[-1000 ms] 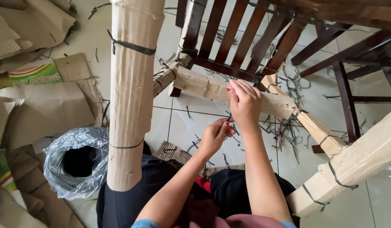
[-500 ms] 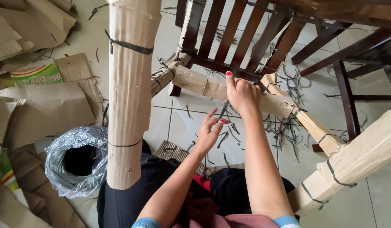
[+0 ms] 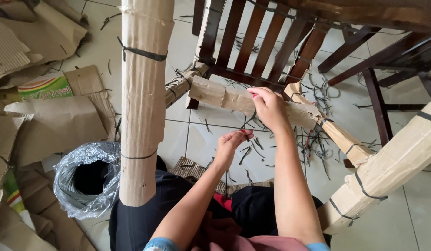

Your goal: Wrapping a wooden chair with cardboard and securing it with plastic ties using scissors.

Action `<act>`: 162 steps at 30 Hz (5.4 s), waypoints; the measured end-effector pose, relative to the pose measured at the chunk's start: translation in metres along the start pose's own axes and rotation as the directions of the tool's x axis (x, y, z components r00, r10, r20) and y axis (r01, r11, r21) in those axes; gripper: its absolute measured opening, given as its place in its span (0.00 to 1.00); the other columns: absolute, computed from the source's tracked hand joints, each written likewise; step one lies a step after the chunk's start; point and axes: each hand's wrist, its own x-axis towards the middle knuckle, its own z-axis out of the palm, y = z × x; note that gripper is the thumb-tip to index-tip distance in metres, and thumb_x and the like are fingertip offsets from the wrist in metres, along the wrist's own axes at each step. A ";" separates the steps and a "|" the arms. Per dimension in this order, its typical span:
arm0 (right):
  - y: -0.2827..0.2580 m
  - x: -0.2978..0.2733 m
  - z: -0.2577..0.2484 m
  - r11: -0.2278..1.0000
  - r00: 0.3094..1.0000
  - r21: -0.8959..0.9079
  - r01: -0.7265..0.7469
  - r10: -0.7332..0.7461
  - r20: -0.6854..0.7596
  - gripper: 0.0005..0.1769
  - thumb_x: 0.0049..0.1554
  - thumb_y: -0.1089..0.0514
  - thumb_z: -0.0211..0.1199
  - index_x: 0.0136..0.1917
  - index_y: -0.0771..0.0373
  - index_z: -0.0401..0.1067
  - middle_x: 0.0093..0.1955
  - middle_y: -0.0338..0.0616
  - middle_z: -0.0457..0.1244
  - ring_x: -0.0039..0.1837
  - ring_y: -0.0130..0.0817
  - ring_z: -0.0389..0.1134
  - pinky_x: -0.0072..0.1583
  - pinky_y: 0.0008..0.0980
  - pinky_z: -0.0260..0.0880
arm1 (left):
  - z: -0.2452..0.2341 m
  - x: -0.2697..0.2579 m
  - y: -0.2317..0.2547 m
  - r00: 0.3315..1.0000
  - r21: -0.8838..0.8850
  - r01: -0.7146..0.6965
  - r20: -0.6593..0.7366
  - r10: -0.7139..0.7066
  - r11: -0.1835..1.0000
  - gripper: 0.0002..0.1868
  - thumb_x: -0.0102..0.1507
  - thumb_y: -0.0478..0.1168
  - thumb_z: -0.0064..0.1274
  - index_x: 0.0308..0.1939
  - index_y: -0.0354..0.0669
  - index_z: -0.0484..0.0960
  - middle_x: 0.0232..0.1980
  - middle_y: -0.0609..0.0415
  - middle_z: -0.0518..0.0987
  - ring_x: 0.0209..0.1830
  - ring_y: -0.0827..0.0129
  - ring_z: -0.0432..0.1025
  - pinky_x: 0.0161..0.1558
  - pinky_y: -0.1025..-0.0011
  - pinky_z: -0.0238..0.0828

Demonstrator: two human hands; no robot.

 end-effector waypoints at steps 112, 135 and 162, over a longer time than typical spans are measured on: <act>-0.033 -0.039 -0.017 1.000 0.979 -0.011 0.016 -0.018 -0.205 0.11 0.54 0.68 0.72 0.43 0.51 0.84 0.40 0.35 0.68 0.45 0.32 0.72 0.53 0.29 0.72 | 0.024 -0.006 0.047 0.735 0.695 -0.610 0.317 0.600 0.381 0.07 0.70 0.39 0.47 0.39 0.43 0.77 0.36 0.51 0.75 0.34 0.46 0.75 0.37 0.56 0.71; 0.024 0.020 0.002 0.964 0.902 0.265 0.024 0.094 -0.422 0.08 0.54 0.68 0.75 0.46 0.58 0.83 0.40 0.39 0.68 0.44 0.28 0.70 0.51 0.25 0.75 | 0.033 0.022 0.077 0.600 0.652 -0.734 0.492 0.631 0.190 0.12 0.65 0.25 0.51 0.49 0.42 0.77 0.56 0.47 0.78 0.58 0.54 0.75 0.58 0.60 0.71; 0.026 0.000 -0.007 0.973 0.925 0.059 0.221 -0.191 -0.330 0.04 0.57 0.64 0.71 0.41 0.58 0.78 0.45 0.42 0.68 0.51 0.45 0.72 0.56 0.41 0.71 | 0.065 0.059 0.077 0.515 0.846 -0.530 0.271 0.813 0.053 0.07 0.59 0.33 0.60 0.41 0.47 0.83 0.27 0.60 0.81 0.26 0.69 0.73 0.35 0.70 0.70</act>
